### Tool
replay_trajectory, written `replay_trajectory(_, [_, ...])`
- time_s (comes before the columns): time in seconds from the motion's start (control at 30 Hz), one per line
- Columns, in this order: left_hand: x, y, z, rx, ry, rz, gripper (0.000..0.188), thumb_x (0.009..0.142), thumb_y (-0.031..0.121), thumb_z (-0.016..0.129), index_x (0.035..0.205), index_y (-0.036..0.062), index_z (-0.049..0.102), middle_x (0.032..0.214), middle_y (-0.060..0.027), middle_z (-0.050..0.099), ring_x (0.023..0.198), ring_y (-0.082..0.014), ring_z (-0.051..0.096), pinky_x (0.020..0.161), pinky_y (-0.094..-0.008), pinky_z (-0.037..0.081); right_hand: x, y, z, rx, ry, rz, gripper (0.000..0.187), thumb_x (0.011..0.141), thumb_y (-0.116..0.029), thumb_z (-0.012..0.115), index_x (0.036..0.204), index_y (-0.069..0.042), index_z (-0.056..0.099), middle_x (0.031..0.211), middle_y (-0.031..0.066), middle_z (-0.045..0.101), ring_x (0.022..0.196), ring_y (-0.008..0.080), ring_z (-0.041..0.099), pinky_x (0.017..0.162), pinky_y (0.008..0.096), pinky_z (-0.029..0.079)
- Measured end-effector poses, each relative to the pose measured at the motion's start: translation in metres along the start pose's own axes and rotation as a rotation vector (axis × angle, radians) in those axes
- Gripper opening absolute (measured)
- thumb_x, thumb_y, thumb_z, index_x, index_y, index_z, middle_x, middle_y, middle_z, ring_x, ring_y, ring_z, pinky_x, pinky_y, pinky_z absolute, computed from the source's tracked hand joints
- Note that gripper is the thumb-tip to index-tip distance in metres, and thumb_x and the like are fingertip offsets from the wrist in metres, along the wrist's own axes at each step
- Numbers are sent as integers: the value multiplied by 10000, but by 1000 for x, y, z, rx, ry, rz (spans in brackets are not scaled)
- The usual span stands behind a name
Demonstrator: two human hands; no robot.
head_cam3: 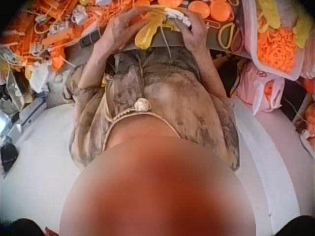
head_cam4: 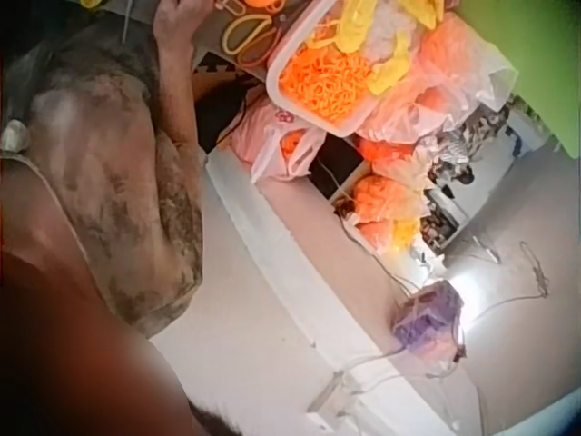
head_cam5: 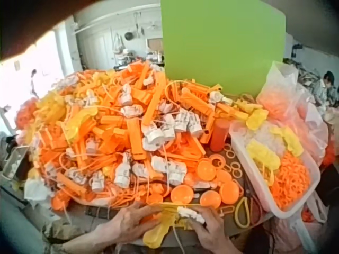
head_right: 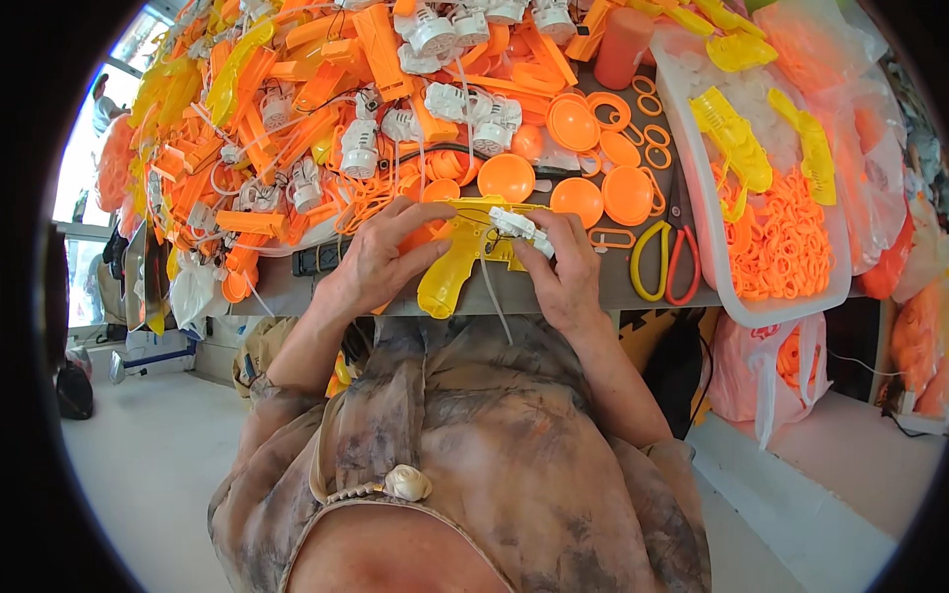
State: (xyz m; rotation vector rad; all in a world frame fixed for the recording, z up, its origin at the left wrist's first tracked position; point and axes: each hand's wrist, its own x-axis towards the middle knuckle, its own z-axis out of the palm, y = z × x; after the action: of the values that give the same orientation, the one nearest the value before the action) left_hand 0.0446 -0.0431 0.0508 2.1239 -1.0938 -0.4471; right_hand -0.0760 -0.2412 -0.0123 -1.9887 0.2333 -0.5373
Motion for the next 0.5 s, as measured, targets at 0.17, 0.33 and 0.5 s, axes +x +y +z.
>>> replay_trajectory(0.17, [6,-7,9,-11,68,43,337,858,165,610,1168,56,540,925,-200,554,840,-370,590,752,-424,485,0,0,-1,17,-3,21,286,813,-53,654,1086,-10,581,929,87,560,812,169,543,697,273,428])
replay_trajectory(0.33, [10,-5,12,-15,88,-48,280,874,177,582,1117,45,542,930,-207,552,829,-384,594,726,-438,481,1,-1,2,-19,12,-35,281,810,-51,657,1078,-12,582,924,99,564,786,184,551,681,281,434])
replay_trajectory(0.5, [12,-1,13,37,104,-68,302,871,194,588,1129,45,539,928,-214,562,828,-390,598,739,-442,482,-1,-3,4,-63,20,-59,278,808,-47,663,1071,-14,582,926,105,570,753,190,560,651,280,440])
